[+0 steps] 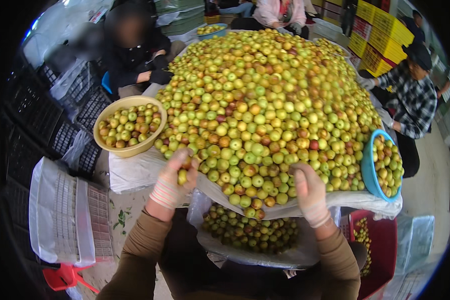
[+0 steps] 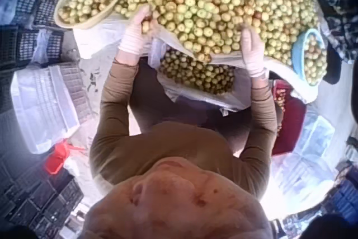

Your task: The person sits at a table and sorts green and yellow plums by hand, moving them from a large pile into a red crate. Other workers are visible nearby, and the setting appears to be an outdoor or semi-outdoor fruit processing area.

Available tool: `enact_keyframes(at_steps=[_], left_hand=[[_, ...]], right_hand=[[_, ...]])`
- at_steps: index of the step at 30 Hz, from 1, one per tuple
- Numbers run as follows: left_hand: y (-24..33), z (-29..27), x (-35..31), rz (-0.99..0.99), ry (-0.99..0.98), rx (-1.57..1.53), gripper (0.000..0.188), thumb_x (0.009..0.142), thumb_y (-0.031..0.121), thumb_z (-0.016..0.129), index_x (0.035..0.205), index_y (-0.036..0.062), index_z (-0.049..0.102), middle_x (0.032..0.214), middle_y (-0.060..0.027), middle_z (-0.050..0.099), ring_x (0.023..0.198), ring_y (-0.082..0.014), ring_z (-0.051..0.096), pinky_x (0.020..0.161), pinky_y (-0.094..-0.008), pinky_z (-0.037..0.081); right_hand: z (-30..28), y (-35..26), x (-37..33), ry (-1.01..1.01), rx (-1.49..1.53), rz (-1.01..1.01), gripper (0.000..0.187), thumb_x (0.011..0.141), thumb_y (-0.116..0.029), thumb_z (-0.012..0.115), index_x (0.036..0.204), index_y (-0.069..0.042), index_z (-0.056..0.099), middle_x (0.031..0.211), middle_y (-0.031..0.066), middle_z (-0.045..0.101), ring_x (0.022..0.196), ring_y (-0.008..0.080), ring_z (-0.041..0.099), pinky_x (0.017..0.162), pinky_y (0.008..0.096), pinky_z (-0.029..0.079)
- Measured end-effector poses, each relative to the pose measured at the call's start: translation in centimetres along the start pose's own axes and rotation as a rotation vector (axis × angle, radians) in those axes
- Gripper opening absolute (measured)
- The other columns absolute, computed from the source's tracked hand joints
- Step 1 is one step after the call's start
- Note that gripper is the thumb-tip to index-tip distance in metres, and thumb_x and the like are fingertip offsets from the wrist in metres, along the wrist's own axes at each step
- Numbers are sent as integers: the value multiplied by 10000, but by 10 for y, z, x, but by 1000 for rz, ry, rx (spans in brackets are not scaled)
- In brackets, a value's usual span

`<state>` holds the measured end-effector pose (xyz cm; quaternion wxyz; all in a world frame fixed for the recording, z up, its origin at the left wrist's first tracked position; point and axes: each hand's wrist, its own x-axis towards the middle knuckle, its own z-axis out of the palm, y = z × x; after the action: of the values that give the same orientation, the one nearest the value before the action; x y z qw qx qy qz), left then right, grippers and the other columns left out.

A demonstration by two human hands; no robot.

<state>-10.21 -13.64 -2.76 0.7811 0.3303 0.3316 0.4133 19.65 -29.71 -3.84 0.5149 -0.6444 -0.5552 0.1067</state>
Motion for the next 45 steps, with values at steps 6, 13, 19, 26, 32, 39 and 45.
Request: enact_keyframes(at_steps=[6, 13, 19, 26, 32, 39, 45], left_hand=[[163, -150, 68, 1153, 760, 1790, 192, 872, 233, 691, 1018, 114, 656, 920, -160, 656, 891, -376, 651, 786, -448, 523], [231, -155, 119, 587, 670, 2276, 299, 894, 246, 671, 1163, 122, 624, 1109, -172, 623, 976, -386, 656, 838, -470, 541], [247, -170, 159, 403, 520, 2576, 264, 882, 288, 626, 1110, 209, 733, 1094, -96, 642, 1069, -314, 602, 887, -425, 524], [266, -200, 184, -64, 460, 2212, 439, 961, 372, 535, 1390, 283, 560, 1435, -133, 548, 1312, -343, 528, 1044, -433, 469], [237, -129, 184, 989, 375, 2215, 282, 875, 180, 655, 1147, 116, 696, 1230, -141, 661, 1112, -320, 632, 972, -426, 494], [27, 54, 174, 823, -469, 1552, 252, 853, 155, 678, 1065, 22, 712, 970, -142, 702, 881, -304, 679, 844, -377, 544], [-10, 96, 181, 606, -384, 2100, 514, 847, 173, 698, 1333, 129, 539, 1234, -169, 565, 1104, -358, 594, 934, -432, 518]], right_hand=[[-35, 32, -36, 21, -141, 149, 323, 1056, -253, 474, 1152, 14, 628, 899, 110, 687, 822, 172, 626, 766, 298, 496], [-36, 32, -49, 21, -134, 199, 261, 1033, -182, 520, 1141, 31, 625, 937, 139, 704, 866, 201, 669, 811, 306, 520], [-39, 28, -42, 33, -237, 213, 251, 1010, -160, 540, 1142, 32, 635, 929, 147, 706, 866, 218, 684, 790, 315, 531], [-25, 33, -23, 33, -270, 176, 238, 998, -155, 553, 1145, 8, 644, 906, 157, 672, 795, 246, 655, 750, 337, 524], [-26, 48, -17, 48, -209, 233, 218, 991, -133, 556, 1129, 10, 644, 912, 159, 669, 800, 254, 653, 755, 337, 522], [-42, 43, -41, 89, -236, 214, 205, 983, -122, 572, 1127, 5, 645, 869, 145, 684, 746, 226, 662, 725, 323, 534], [-65, 54, -70, 128, -187, 285, 206, 968, -103, 590, 1131, 4, 655, 903, 161, 698, 779, 251, 684, 749, 327, 544]])
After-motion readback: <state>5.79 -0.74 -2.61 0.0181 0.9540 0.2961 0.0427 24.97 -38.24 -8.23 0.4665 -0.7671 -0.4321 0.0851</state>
